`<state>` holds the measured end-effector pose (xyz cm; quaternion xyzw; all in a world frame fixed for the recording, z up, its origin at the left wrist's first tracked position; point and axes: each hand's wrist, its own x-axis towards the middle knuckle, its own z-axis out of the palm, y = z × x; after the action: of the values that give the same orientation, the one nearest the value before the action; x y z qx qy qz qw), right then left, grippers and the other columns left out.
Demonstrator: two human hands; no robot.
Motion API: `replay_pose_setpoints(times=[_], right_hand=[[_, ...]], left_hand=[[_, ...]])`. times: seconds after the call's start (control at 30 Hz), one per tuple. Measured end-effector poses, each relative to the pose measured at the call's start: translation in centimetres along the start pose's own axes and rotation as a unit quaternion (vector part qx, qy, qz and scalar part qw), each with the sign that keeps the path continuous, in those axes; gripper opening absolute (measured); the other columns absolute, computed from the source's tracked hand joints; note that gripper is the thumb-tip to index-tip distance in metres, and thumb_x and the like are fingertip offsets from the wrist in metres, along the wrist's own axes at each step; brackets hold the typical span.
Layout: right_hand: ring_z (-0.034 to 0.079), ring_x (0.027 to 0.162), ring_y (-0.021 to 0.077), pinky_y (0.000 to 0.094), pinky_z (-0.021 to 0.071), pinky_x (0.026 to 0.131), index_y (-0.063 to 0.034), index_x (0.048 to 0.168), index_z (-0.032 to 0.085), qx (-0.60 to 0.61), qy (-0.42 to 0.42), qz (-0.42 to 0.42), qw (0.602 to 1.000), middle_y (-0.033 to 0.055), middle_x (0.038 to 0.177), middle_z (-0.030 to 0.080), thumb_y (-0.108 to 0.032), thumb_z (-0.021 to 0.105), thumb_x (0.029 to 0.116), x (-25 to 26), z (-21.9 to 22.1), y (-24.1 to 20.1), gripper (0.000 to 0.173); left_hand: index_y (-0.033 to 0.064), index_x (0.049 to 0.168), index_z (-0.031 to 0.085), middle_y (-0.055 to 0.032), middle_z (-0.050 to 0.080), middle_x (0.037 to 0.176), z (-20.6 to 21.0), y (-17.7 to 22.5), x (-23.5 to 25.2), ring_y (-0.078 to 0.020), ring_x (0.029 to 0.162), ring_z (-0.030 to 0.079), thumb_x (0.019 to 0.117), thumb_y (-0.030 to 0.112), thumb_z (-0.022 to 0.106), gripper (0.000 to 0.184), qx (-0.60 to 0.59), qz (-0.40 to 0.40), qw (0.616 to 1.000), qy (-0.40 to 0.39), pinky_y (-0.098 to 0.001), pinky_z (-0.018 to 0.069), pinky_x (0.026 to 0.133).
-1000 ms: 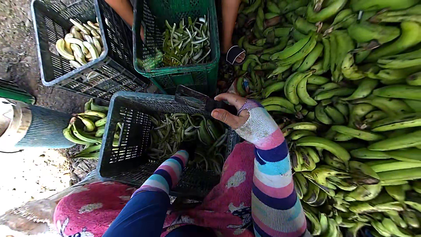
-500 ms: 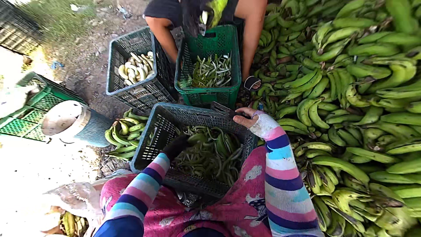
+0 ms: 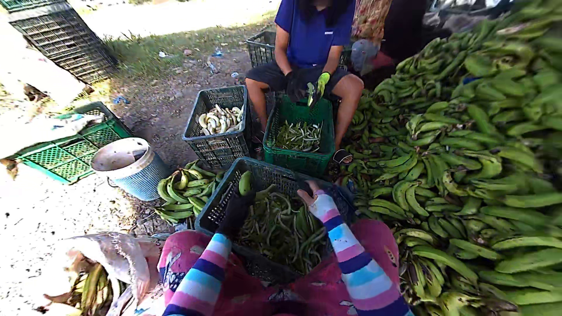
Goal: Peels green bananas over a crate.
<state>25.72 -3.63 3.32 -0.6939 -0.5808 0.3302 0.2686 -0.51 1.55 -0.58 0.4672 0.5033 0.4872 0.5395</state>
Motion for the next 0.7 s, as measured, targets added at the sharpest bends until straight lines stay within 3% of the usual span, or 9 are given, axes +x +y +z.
replay_pose_setpoints(times=[0.2, 0.27, 0.33, 0.4, 0.47, 0.5, 0.57, 0.63, 0.7], right_hand=[[0.064, 0.121, 0.0385, 0.0555, 0.0458, 0.108, -0.0062, 0.154, 0.043, 0.021, -0.08, 0.017, 0.996, 0.0258, 0.133, 0.064, -0.042, 0.043, 0.1102, -1.1, 6.9, -2.0, 0.057], [0.07, 0.089, 0.0313, 0.0489, 0.0558, 0.086, -0.0039, 0.149, 0.048, 0.086, -0.03, -0.014, 0.996, 0.0212, 0.107, 0.07, -0.039, 0.044, 0.1102, -1.2, 7.3, -2.6, 0.052], [0.058, 0.058, 0.0109, 0.0305, 0.0536, 0.059, 0.008, 0.137, 0.052, 0.248, 0.079, -0.145, 0.955, 0.0042, 0.073, 0.061, -0.027, 0.046, 0.1066, -1.7, 7.6, -3.9, 0.046], [0.055, 0.054, -0.0012, 0.0197, 0.051, 0.053, 0.0148, 0.126, 0.049, 0.361, 0.146, -0.243, 0.889, -0.0075, 0.067, 0.059, -0.027, 0.047, 0.1023, -1.7, 8.5, -5.0, 0.048], [0.056, 0.055, 0.0056, 0.026, 0.0525, 0.056, 0.0125, 0.126, 0.055, 0.267, 0.116, -0.169, 0.942, 0.0005, 0.068, 0.061, -0.03, 0.047, 0.1037, -1.4, 9.9, -3.5, 0.048], [0.061, 0.064, 0.0177, 0.0373, 0.0551, 0.067, 0.0052, 0.133, 0.057, 0.156, 0.016, -0.053, 0.986, 0.0118, 0.08, 0.066, -0.035, 0.047, 0.108, -1.1, 10.4, -2.0, 0.049], [0.067, 0.085, 0.0291, 0.0467, 0.0557, 0.081, -0.0068, 0.141, 0.054, -0.051, -0.196, 0.139, 0.969, 0.0187, 0.105, 0.066, -0.052, 0.038, 0.1094, 0.1, 12.0, 1.2, 0.058], [0.069, 0.102, 0.0355, 0.0535, 0.0545, 0.091, -0.0094, 0.147, 0.051, -0.118, -0.254, 0.182, 0.942, 0.023, 0.123, 0.066, -0.057, 0.037, 0.1078, 0.9, 13.3, 2.2, 0.063], [0.069, 0.099, 0.0342, 0.0522, 0.0544, 0.091, -0.0124, 0.151, 0.047, -0.057, -0.203, 0.138, 0.968, 0.022, 0.12, 0.067, -0.054, 0.041, 0.1079, 1.1, 12.8, 1.4, 0.06]], left_hand=[[-0.0019, 0.138, 0.048, -0.014, 0.066, 0.11, -0.6, 1.6, 0.2, -0.0156, 0.091, 0.067, 0.0974, 0.013, 0.065, 0.046, 0.03, 0.053, 0.998, -0.007, -0.0333, 0.0585, 0.081], [-0.0015, 0.139, 0.05, -0.012, 0.066, 0.112, -0.5, 1.7, -0.1, -0.0129, 0.093, 0.067, 0.0957, 0.01, 0.066, 0.047, 0.022, 0.065, 0.997, -0.029, -0.0305, 0.0572, 0.083], [-0.0015, 0.14, 0.05, -0.0111, 0.066, 0.117, -0.5, 1.7, 0.0, -0.0105, 0.098, 0.066, 0.0934, 0.009, 0.068, 0.051, 0.011, 0.076, 0.996, -0.048, -0.0281, 0.0567, 0.086], [-0.0024, 0.141, 0.049, -0.0105, 0.065, 0.118, -0.6, 1.7, 0.0, -0.0083, 0.097, 0.065, 0.092, 0.01, 0.069, 0.054, 0.011, 0.08, 0.995, -0.058, -0.0256, 0.0554, 0.086], [-0.0031, 0.14, 0.049, -0.009, 0.066, 0.113, -0.9, 1.8, 0.0, -0.0076, 0.093, 0.065, 0.0916, 0.007, 0.068, 0.053, -0.009, 0.081, 0.995, -0.06, -0.0249, 0.0555, 0.084], [-0.0039, 0.139, 0.048, -0.0089, 0.066, 0.111, -1.1, 2.0, -0.2, -0.0085, 0.092, 0.066, 0.0918, 0.005, 0.067, 0.052, -0.034, 0.085, 0.994, -0.059, -0.0258, 0.0563, 0.083], [-0.0036, 0.137, 0.046, -0.0069, 0.067, 0.104, -1.4, 2.2, -0.4, -0.0099, 0.088, 0.067, 0.0915, 0.007, 0.064, 0.05, -0.091, 0.111, 0.988, -0.055, -0.0281, 0.0583, 0.081], [-0.0002, 0.139, 0.041, -0.0066, 0.067, 0.104, -2.4, 3.0, 0.1, -0.0123, 0.09, 0.069, 0.0962, 0.021, 0.061, 0.052, -0.125, 0.147, 0.98, -0.057, -0.0323, 0.0602, 0.081], [0.0017, 0.144, 0.041, -0.0091, 0.065, 0.113, -3.1, 3.1, 0.5, -0.0129, 0.096, 0.067, 0.105, 0.04, 0.048, 0.055, -0.057, 0.148, 0.987, -0.024, -0.0331, 0.0591, 0.084]])
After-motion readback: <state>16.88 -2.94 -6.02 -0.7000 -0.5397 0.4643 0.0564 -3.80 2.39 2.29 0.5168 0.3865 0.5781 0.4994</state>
